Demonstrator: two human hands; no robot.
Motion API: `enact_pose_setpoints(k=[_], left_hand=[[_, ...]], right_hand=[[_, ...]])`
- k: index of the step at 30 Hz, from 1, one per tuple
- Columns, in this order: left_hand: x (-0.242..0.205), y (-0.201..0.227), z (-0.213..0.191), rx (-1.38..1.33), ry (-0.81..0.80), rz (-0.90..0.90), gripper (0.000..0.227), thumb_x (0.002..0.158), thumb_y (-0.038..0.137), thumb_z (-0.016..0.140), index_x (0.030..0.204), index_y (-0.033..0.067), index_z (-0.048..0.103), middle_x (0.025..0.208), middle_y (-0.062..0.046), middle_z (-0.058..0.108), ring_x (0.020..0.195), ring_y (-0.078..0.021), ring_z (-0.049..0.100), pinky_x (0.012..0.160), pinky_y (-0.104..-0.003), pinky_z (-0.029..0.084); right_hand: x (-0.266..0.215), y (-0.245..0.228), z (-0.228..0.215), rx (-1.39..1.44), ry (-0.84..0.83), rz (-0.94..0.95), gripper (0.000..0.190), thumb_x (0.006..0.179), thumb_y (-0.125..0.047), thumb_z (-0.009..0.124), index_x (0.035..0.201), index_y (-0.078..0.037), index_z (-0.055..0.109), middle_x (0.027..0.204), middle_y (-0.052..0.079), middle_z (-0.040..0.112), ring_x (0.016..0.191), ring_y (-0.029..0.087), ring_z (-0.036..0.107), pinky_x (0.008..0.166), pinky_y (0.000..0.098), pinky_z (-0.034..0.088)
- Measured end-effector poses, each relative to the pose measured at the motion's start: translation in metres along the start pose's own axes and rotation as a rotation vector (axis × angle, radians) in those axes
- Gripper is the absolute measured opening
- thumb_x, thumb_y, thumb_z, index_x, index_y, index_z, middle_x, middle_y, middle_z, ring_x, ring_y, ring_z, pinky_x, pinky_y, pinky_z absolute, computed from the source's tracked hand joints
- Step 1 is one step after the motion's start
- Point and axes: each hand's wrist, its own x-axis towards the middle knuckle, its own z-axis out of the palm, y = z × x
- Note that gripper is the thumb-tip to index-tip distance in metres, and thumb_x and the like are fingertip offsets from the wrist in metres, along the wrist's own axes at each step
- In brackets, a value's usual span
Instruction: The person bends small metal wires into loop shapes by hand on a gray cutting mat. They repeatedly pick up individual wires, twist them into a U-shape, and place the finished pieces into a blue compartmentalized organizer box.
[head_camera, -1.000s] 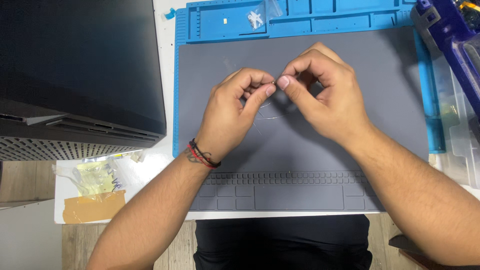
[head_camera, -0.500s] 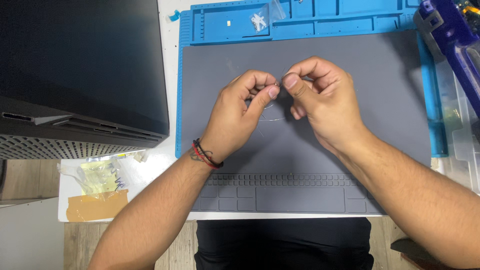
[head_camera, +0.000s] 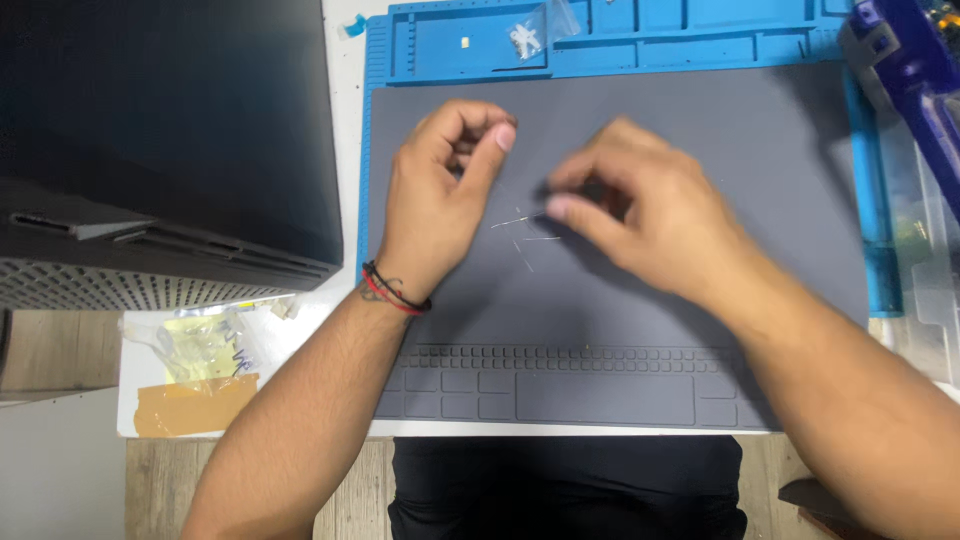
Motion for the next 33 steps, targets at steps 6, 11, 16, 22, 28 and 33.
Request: enact_pose_setpoints(k=[6,11,16,22,28,33], left_hand=[[0.003,0.001,-0.005,-0.088,0.062,-0.181,0.013,0.098,0.023,0.065,0.105,0.0132,0.07,0.099,0.006,0.073,0.084,-0.0043,0.065,0.075,-0.019,0.054],[0.003,0.001,-0.003,-0.115,0.037,-0.191,0.014,0.1,0.024,0.062,0.105,0.0133,0.07,0.097,0.006,0.072,0.083,-0.0035,0.063,0.075,-0.019,0.054],[0.001,0.006,0.0,-0.268,-0.009,-0.199,0.013,0.103,0.023,0.054,0.107,0.0112,0.057,0.097,-0.008,0.079,0.082,-0.0121,0.072,0.082,-0.025,0.06],[-0.01,0.012,0.015,-0.378,-0.15,-0.256,0.017,0.1,0.028,0.06,0.107,0.0124,0.062,0.097,-0.006,0.079,0.085,-0.0082,0.07,0.081,-0.024,0.056],[-0.012,0.015,0.023,-0.432,-0.054,-0.414,0.019,0.09,0.024,0.074,0.101,0.0087,0.076,0.086,-0.005,0.081,0.078,-0.007,0.071,0.073,-0.022,0.059],[-0.011,0.011,0.014,-0.503,-0.017,-0.382,0.018,0.089,0.02,0.076,0.099,0.0056,0.077,0.086,-0.008,0.08,0.08,-0.0105,0.074,0.073,-0.022,0.061]], right_hand=[[-0.012,0.005,0.005,-0.76,-0.225,-0.302,0.013,0.099,-0.036,0.069,0.102,-0.025,0.077,0.094,-0.001,0.064,0.086,0.03,0.065,0.073,0.0471,0.052],[-0.012,0.007,0.017,-0.95,-0.248,-0.323,0.014,0.098,-0.032,0.064,0.092,-0.021,0.069,0.089,0.001,0.063,0.082,0.027,0.064,0.067,0.0428,0.047],[-0.002,-0.003,0.002,-0.448,-0.138,0.007,0.009,0.094,-0.022,0.06,0.097,-0.016,0.066,0.098,0.008,0.062,0.081,0.036,0.064,0.074,0.0495,0.05],[0.004,0.005,0.013,0.203,0.165,0.097,0.007,0.104,-0.015,0.061,0.099,-0.012,0.064,0.096,0.001,0.06,0.085,0.011,0.061,0.08,0.0257,0.049],[0.002,-0.003,0.018,0.256,0.172,0.084,0.006,0.103,-0.016,0.064,0.098,-0.014,0.065,0.098,0.0,0.058,0.081,0.009,0.059,0.076,0.0228,0.049],[0.004,0.006,0.023,0.253,0.195,-0.077,0.003,0.106,-0.012,0.066,0.104,-0.011,0.064,0.1,0.003,0.057,0.093,0.014,0.059,0.082,0.026,0.052]])
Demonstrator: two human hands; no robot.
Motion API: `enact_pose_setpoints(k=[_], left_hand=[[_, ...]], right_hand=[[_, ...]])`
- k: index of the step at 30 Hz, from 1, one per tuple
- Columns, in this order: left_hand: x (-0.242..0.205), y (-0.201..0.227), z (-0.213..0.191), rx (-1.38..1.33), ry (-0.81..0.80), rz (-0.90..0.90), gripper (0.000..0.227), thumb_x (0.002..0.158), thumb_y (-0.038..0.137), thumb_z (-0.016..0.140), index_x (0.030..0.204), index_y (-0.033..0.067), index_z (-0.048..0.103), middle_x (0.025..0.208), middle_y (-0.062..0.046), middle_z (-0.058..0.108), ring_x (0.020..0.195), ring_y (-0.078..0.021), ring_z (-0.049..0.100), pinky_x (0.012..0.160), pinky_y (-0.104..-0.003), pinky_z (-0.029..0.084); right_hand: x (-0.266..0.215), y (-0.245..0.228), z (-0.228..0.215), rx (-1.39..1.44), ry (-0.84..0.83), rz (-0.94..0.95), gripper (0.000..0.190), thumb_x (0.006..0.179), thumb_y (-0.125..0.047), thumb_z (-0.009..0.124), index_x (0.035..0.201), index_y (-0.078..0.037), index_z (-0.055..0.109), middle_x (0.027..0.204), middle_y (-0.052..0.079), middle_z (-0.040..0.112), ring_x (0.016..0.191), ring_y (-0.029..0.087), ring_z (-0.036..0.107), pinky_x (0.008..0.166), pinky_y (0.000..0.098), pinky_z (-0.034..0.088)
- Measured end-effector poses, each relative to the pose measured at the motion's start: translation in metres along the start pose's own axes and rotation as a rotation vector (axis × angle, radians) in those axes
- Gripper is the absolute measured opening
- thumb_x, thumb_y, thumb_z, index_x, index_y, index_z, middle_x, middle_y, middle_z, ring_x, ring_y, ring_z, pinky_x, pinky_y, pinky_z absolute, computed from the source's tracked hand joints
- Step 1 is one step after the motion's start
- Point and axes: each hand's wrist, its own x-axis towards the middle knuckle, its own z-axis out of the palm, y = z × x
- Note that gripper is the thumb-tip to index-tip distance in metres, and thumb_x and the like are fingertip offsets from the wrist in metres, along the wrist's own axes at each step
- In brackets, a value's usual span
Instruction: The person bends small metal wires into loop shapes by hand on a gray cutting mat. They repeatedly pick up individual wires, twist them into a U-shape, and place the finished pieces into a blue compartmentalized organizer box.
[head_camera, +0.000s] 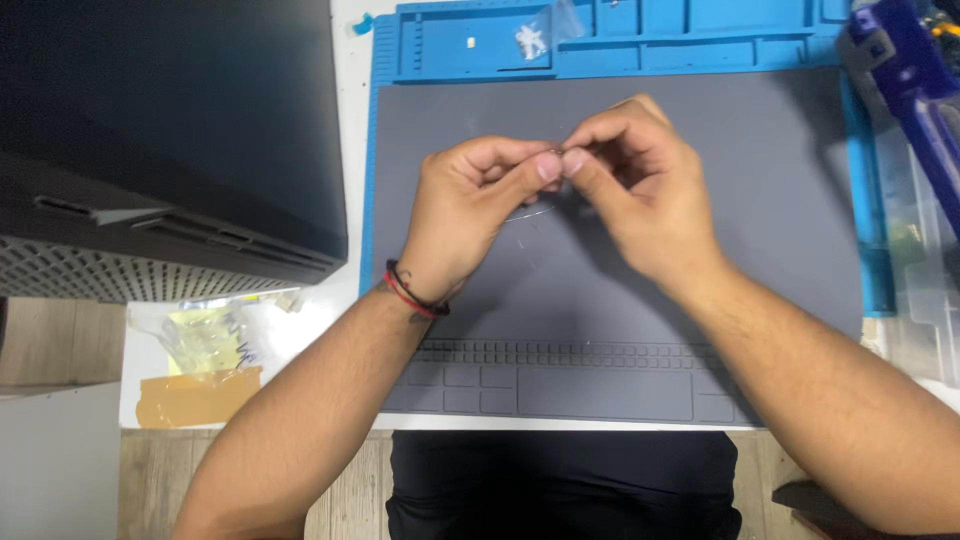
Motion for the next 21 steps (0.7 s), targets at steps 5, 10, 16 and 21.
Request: enact_pose_setpoints(k=[5,10,16,21], left_hand=[[0.008,0.011,-0.019,0.045,-0.287,-0.151,0.023,0.088,0.022,0.077,0.104,0.0053,0.075,0.084,-0.008,0.077,0.079,-0.011,0.073,0.078,-0.022,0.063],[0.017,0.025,-0.041,0.353,-0.308,-0.006,0.01,0.097,0.021,0.067,0.096,0.0125,0.072,0.08,0.004,0.071,0.073,-0.0046,0.064,0.073,-0.02,0.053],[0.018,0.027,-0.04,0.525,-0.122,0.108,0.009,0.1,0.021,0.057,0.098,0.0167,0.064,0.093,0.004,0.08,0.081,-0.0066,0.071,0.081,-0.023,0.055],[0.016,0.028,-0.035,0.549,-0.078,0.158,0.006,0.098,0.017,0.06,0.096,0.0139,0.065,0.085,0.0,0.082,0.077,-0.0069,0.076,0.077,-0.021,0.059]], right_hand=[[0.004,0.018,-0.012,0.1,-0.09,0.148,0.032,0.094,-0.008,0.082,0.112,-0.014,0.056,0.097,0.0,0.058,0.065,0.001,0.047,0.066,0.0174,0.042],[0.007,0.008,-0.006,-0.281,-0.215,0.107,0.02,0.09,-0.025,0.087,0.104,-0.018,0.074,0.097,-0.001,0.058,0.068,0.008,0.051,0.07,0.0246,0.045],[-0.002,0.004,0.006,-0.781,-0.341,-0.207,0.022,0.095,-0.036,0.078,0.111,-0.02,0.079,0.097,0.001,0.061,0.087,0.028,0.06,0.076,0.0449,0.046],[-0.006,0.009,0.014,-1.001,-0.303,-0.386,0.007,0.1,-0.027,0.075,0.098,-0.022,0.079,0.094,-0.001,0.066,0.081,0.028,0.058,0.066,0.043,0.041]])
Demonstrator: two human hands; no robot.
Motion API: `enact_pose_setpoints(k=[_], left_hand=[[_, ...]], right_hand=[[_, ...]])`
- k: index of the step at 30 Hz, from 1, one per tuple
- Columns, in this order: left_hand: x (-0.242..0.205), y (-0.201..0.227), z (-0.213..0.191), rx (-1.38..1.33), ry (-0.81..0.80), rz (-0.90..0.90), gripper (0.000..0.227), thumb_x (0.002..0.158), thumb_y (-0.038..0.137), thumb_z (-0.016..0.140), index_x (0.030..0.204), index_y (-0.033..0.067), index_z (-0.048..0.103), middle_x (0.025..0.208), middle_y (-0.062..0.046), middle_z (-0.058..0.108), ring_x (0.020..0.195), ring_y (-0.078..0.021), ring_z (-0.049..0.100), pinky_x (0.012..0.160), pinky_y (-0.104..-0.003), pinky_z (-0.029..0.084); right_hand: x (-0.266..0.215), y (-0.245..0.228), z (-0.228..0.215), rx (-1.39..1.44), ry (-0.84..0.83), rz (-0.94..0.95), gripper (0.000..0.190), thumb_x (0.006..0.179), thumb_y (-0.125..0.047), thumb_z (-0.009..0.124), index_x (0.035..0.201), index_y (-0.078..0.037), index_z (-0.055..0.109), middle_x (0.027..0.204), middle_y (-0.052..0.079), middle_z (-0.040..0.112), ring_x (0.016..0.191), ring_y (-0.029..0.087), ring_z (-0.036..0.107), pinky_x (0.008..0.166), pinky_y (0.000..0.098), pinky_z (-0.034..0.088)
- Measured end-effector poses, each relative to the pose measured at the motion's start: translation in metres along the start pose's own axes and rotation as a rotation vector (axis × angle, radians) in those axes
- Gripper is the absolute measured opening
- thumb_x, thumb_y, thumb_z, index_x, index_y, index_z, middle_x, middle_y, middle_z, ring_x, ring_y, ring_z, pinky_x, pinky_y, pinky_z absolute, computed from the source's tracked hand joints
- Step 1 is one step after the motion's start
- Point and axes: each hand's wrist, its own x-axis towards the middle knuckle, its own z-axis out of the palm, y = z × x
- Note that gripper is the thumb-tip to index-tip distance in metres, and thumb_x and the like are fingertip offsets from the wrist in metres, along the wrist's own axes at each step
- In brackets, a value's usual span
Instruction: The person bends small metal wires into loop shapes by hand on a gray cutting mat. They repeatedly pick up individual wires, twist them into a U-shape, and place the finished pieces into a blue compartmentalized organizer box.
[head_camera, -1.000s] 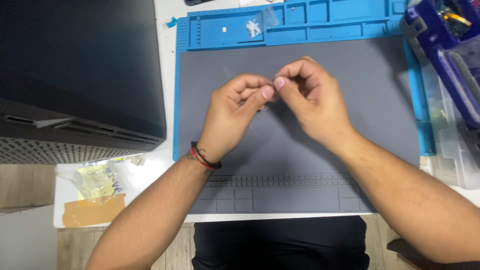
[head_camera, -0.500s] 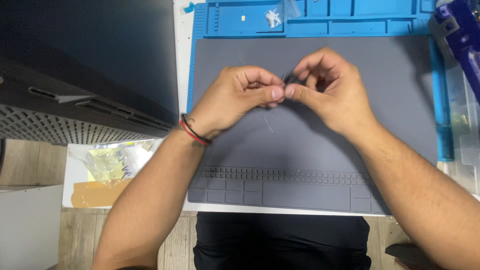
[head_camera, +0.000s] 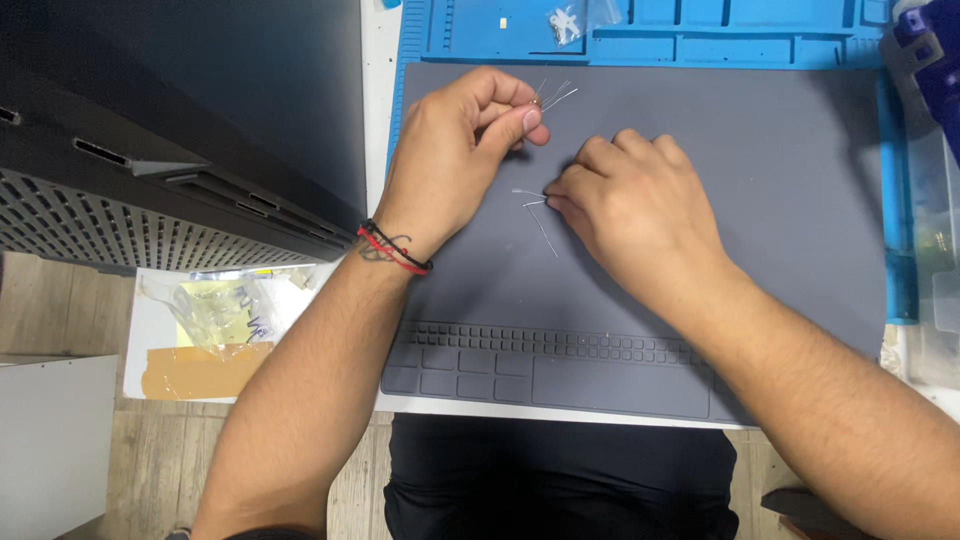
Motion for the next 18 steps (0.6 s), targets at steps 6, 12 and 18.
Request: enact_pose_setpoints(k=[6,12,18], left_hand=[[0.001,-0.006,0.002,0.012,0.019,0.008,0.031,0.098,0.023,0.064,0.125,0.0088,0.069,0.089,0.007,0.082,0.08,-0.0052,0.076,0.085,-0.021,0.056],[-0.001,-0.002,0.014,-0.189,0.046,-0.064,0.013,0.097,0.022,0.062,0.103,0.0114,0.068,0.097,-0.004,0.083,0.088,-0.0059,0.075,0.086,-0.022,0.061],[-0.009,-0.006,0.047,-0.397,0.054,-0.081,0.015,0.096,0.021,0.066,0.106,0.0101,0.064,0.1,-0.009,0.082,0.1,-0.0122,0.078,0.096,-0.025,0.059]], right_hand=[[0.004,-0.006,0.003,-0.337,0.069,-0.089,0.022,0.107,-0.026,0.066,0.086,-0.018,0.065,0.083,0.001,0.059,0.079,0.025,0.057,0.069,0.0393,0.041],[0.01,0.011,-0.014,0.445,0.01,0.211,0.008,0.097,-0.007,0.057,0.096,-0.006,0.065,0.095,0.014,0.06,0.09,0.037,0.057,0.081,0.0478,0.045],[0.007,0.011,-0.009,1.124,0.187,0.553,0.008,0.108,-0.016,0.056,0.105,-0.01,0.059,0.094,0.001,0.067,0.079,0.007,0.059,0.072,0.0219,0.048]])
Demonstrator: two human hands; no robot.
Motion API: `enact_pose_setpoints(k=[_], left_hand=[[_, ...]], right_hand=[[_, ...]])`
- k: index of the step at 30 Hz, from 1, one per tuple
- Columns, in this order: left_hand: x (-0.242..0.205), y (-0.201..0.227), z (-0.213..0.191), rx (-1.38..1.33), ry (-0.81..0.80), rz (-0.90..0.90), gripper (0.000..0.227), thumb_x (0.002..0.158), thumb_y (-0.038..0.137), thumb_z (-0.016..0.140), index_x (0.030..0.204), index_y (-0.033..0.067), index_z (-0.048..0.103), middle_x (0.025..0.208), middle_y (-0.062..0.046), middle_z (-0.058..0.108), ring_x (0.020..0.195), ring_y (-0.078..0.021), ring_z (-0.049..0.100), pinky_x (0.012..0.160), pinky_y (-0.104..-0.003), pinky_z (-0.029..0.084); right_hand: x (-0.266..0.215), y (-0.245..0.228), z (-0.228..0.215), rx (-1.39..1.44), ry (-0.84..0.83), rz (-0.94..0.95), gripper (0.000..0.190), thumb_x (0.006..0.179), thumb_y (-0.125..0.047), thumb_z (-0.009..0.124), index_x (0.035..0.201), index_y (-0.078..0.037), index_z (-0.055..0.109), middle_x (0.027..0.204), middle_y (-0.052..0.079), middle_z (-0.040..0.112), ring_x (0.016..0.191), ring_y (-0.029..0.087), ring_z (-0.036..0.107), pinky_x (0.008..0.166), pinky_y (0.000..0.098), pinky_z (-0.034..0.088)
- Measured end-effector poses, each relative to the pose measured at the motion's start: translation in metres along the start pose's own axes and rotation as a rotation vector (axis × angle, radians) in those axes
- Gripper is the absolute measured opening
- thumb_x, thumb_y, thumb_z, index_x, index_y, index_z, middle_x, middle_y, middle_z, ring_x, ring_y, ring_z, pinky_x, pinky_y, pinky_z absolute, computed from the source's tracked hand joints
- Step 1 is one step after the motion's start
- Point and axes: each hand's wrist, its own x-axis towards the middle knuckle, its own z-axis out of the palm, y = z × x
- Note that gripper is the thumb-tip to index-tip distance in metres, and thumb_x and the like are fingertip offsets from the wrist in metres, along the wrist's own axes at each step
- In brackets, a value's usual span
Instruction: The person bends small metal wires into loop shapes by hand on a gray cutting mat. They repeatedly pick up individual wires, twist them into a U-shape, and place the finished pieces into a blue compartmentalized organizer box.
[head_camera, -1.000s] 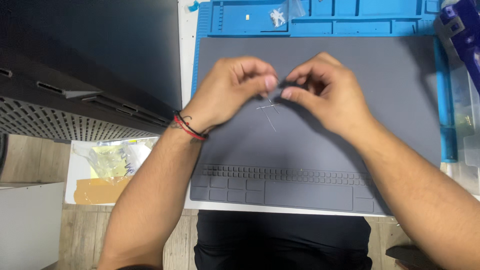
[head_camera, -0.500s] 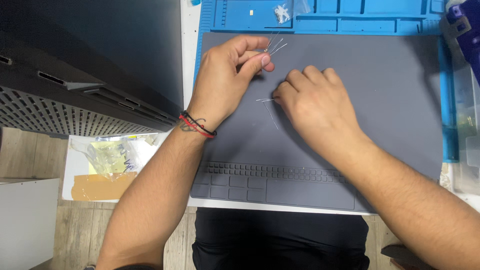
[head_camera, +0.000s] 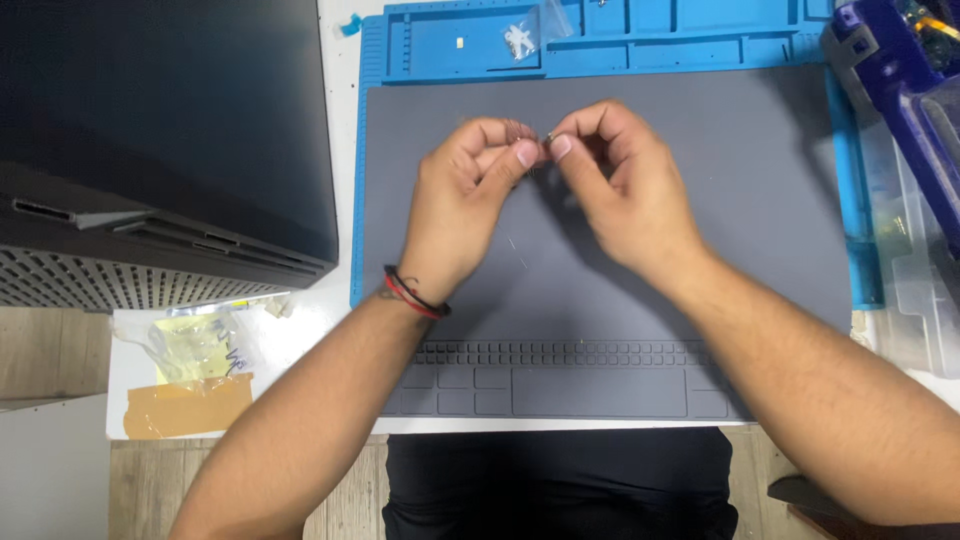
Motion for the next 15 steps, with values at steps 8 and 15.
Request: enact_pose_setpoints(k=[8,15], left_hand=[[-0.003,-0.009,0.006,-0.207,0.131,-0.08,0.018,0.085,0.018,0.081,0.098,0.006,0.08,0.094,-0.005,0.08,0.079,-0.0072,0.067,0.08,-0.021,0.061],[-0.001,-0.008,0.0,-0.201,0.071,-0.075,0.019,0.087,0.023,0.078,0.1,0.0081,0.079,0.104,-0.005,0.08,0.079,-0.0087,0.067,0.079,-0.023,0.062]], right_hand=[[-0.005,-0.008,0.002,-0.28,0.067,-0.158,0.006,0.105,-0.013,0.066,0.101,-0.011,0.069,0.093,0.0,0.063,0.077,0.012,0.054,0.072,0.0273,0.046],[-0.005,-0.016,-0.001,-0.407,0.139,-0.306,0.001,0.104,-0.009,0.075,0.103,-0.008,0.074,0.097,0.003,0.073,0.071,0.014,0.054,0.065,0.0279,0.046]])
